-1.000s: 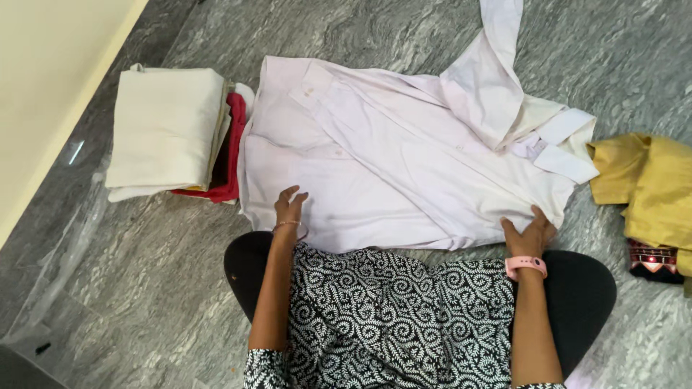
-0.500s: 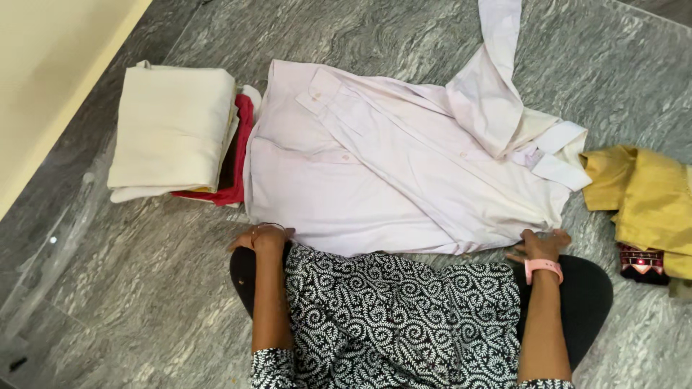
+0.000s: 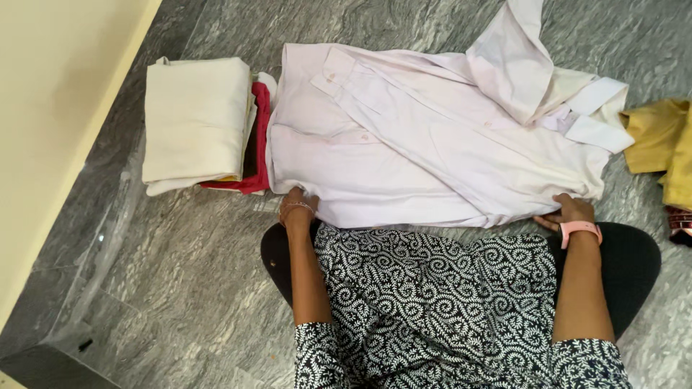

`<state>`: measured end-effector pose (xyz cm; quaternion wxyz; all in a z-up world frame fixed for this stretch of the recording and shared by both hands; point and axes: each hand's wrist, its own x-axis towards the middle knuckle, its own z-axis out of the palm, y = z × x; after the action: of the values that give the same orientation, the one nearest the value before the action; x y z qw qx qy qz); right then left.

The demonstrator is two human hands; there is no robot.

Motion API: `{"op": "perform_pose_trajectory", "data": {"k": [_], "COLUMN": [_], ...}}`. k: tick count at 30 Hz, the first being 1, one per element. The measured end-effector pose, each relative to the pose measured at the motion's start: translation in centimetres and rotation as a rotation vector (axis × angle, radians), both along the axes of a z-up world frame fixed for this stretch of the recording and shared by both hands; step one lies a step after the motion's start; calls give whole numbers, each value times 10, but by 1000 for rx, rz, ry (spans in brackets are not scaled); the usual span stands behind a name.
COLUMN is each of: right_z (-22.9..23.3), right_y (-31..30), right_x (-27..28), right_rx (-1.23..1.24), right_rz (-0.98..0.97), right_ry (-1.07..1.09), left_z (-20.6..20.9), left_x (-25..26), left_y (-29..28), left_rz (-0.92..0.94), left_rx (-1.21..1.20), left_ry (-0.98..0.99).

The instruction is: The person sits on the floor and folds several garments one by one, including a white shirt, a yellow top, a green patterned shirt, and a black patterned garment. Each item is smoothed, folded into a compact rectangle, and placed in a growing stack.

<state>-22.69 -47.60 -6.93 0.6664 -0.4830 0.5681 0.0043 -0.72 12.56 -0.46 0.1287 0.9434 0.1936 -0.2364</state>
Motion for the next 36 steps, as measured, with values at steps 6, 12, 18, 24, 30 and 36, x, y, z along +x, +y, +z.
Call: {"op": "perform_pose_trajectory", "data": {"k": [6,12,18,24,30,36], "right_z": [-13,-10,0,-29,-28,-23], "right_y": [4,-21,-28,-35,-23,-5], "right_x": [-5,-32,-72,-49,-21,-19], "right_rx": [-104,-211,-258,49,77,-146], "right_rz": [-49,-150,-80,-351,-516,-208], "right_ry": [27,-285,-226,-471,-777,-844], "left_z": [18,94,124,40,-40,-79], "left_x": [-20,-86,-114,-71,-17,9], "left_y": [8,-2,-4,10,9,-3], "left_rz": [262,155,324,282,806,1090], "left_rx": [-847,-658,-570,-928,-1258,-1267], "left_ry": [-900,-902,-659,-824,-537,-655]}}
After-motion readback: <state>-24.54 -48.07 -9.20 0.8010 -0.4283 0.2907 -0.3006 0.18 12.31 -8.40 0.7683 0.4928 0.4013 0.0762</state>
